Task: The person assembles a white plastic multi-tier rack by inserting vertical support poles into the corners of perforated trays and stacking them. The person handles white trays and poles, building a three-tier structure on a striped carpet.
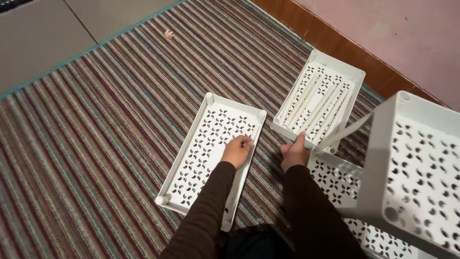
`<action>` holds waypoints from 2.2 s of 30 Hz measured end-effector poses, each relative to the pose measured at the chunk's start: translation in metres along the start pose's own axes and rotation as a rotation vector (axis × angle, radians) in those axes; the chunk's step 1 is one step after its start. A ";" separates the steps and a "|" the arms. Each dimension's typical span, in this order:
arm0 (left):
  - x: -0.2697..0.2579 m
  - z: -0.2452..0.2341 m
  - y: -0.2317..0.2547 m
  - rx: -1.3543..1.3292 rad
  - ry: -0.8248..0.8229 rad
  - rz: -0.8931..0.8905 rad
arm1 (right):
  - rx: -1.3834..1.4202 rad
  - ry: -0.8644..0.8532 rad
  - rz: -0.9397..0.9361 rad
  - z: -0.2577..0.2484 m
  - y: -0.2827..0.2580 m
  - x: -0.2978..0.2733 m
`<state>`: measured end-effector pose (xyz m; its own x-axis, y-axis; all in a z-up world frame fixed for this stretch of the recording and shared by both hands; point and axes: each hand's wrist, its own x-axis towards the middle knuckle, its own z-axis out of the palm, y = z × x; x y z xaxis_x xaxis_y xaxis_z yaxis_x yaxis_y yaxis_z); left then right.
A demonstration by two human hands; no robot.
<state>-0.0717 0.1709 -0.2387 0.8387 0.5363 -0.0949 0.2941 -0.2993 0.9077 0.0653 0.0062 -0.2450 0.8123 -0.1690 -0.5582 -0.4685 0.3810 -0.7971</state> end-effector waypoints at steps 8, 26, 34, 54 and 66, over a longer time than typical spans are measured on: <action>-0.005 0.024 -0.002 -0.039 -0.043 -0.066 | -0.045 -0.472 0.023 -0.024 -0.037 0.049; -0.017 -0.050 0.060 -0.549 -0.025 -0.345 | -0.295 -0.620 -0.069 0.022 -0.108 -0.109; -0.099 -0.125 0.146 -0.946 0.230 -0.257 | -0.591 -0.754 0.030 -0.075 -0.160 -0.184; -0.247 -0.278 0.220 -0.585 0.176 -0.225 | -0.947 -0.938 -0.284 -0.186 -0.295 -0.313; -0.276 -0.231 0.354 -0.488 -0.365 -0.084 | -1.180 -0.493 -0.548 -0.285 -0.439 -0.296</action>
<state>-0.3053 0.0993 0.2034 0.9500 0.2114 -0.2299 0.1948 0.1740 0.9653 -0.0682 -0.3699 0.2044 0.9072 0.3831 -0.1737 0.1336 -0.6541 -0.7445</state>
